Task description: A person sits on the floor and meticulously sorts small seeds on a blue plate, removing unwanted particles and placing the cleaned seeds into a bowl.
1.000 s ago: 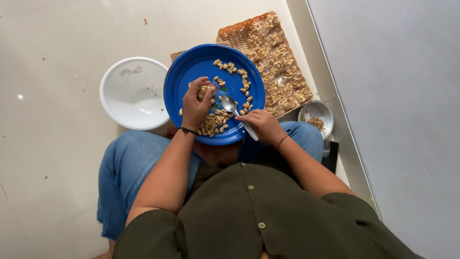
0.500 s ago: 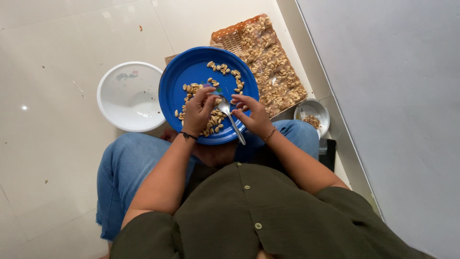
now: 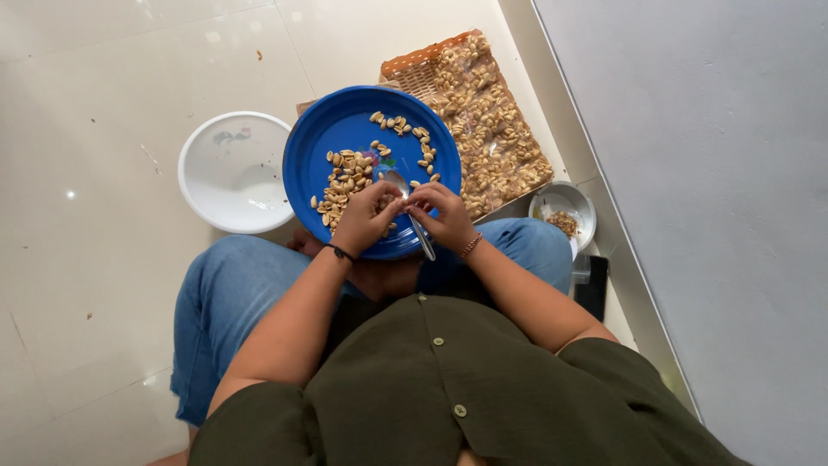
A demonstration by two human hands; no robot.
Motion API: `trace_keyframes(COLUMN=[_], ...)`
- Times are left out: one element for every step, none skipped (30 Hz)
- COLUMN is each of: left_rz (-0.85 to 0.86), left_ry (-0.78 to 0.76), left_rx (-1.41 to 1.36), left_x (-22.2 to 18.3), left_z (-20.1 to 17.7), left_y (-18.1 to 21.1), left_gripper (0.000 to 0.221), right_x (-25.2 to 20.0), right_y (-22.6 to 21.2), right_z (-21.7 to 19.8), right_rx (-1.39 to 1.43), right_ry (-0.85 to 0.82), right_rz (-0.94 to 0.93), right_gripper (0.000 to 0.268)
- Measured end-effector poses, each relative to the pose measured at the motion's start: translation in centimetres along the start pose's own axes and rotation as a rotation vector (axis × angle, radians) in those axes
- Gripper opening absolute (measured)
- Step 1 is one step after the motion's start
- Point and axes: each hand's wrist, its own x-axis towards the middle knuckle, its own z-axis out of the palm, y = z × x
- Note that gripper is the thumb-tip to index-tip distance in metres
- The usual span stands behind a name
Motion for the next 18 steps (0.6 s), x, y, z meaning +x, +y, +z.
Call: trace_keyframes(left_rz=[0.000, 0.011, 0.021, 0.020, 0.018, 0.016, 0.015, 0.002, -0.010, -0.009, -0.002, 0.004, 0.004, -0.006, -0.016, -0.014, -0.048, -0.083], left_ry=[0.004, 0.011, 0.018, 0.019, 0.018, 0.016, 0.016, -0.001, -0.018, -0.018, -0.029, -0.041, -0.040, -0.022, -0.003, -0.004, 0.014, 0.032], left_rx=[0.005, 0.006, 0.006, 0.008, 0.003, -0.002, -0.001, 0.015, 0.031, 0.032, 0.013, -0.007, -0.007, -0.019, -0.031, -0.032, -0.076, -0.120], left_x=[0.0, 0.0, -0.1, -0.2, -0.2, -0.3, -0.4, -0.5, -0.6, -0.6, -0.6, -0.7, -0.7, -0.6, -0.5, -0.4, -0.3, -0.2], left_z=[0.1, 0.2, 0.3, 0.1, -0.1, -0.3, -0.2, -0.1, 0.0, 0.1, 0.1, 0.2, 0.2, 0.4, 0.5, 0.5, 0.4, 0.4], left_y=[0.1, 0.1, 0.1, 0.4, 0.7, 1.0, 0.7, 0.4, 0.2, 0.4, 0.5, 0.7, 0.5, 0.2, 0.0, -0.4, -0.7, -1.1], left_gripper=[0.013, 0.022, 0.031, 0.031, 0.036, 0.042, 0.042, 0.046, 0.049, 0.049, 0.052, 0.056, 0.056, 0.049, 0.043, 0.043, 0.034, 0.026], right_x=[0.2, 0.3, 0.3, 0.5, 0.7, 0.8, 0.7, 0.6, 0.6, 0.6, 0.5, 0.5, 0.5, 0.5, 0.5, 0.5, 0.5, 0.6], right_y=[-0.2, -0.4, -0.5, -0.7, -0.8, -1.0, -1.0, -0.9, -0.9, -0.8, -0.6, -0.5, -0.5, -0.5, -0.5, -0.7, -0.9, -1.1], right_z=[0.0, 0.0, 0.0, -0.1, -0.1, -0.2, -0.2, -0.1, -0.1, -0.2, -0.2, -0.3, -0.3, -0.4, -0.5, -0.5, -0.5, -0.5], right_rx=[0.005, -0.005, -0.015, -0.013, -0.013, -0.014, -0.012, -0.016, -0.020, -0.019, -0.021, -0.024, -0.024, -0.001, 0.021, 0.020, 0.032, 0.046], right_ry=[-0.001, 0.003, 0.007, 0.007, -0.012, -0.030, -0.029, -0.026, -0.023, -0.023, -0.020, -0.019, -0.019, -0.039, -0.060, -0.059, -0.084, -0.109], right_rz=[-0.004, -0.010, -0.017, -0.017, -0.035, -0.051, -0.051, -0.055, -0.060, -0.061, -0.049, -0.035, -0.036, -0.038, -0.040, -0.040, -0.035, -0.030], right_gripper=[0.015, 0.017, 0.019, 0.019, 0.019, 0.019, 0.019, 0.016, 0.015, 0.015, 0.015, 0.015, 0.015, 0.016, 0.019, 0.019, 0.020, 0.023])
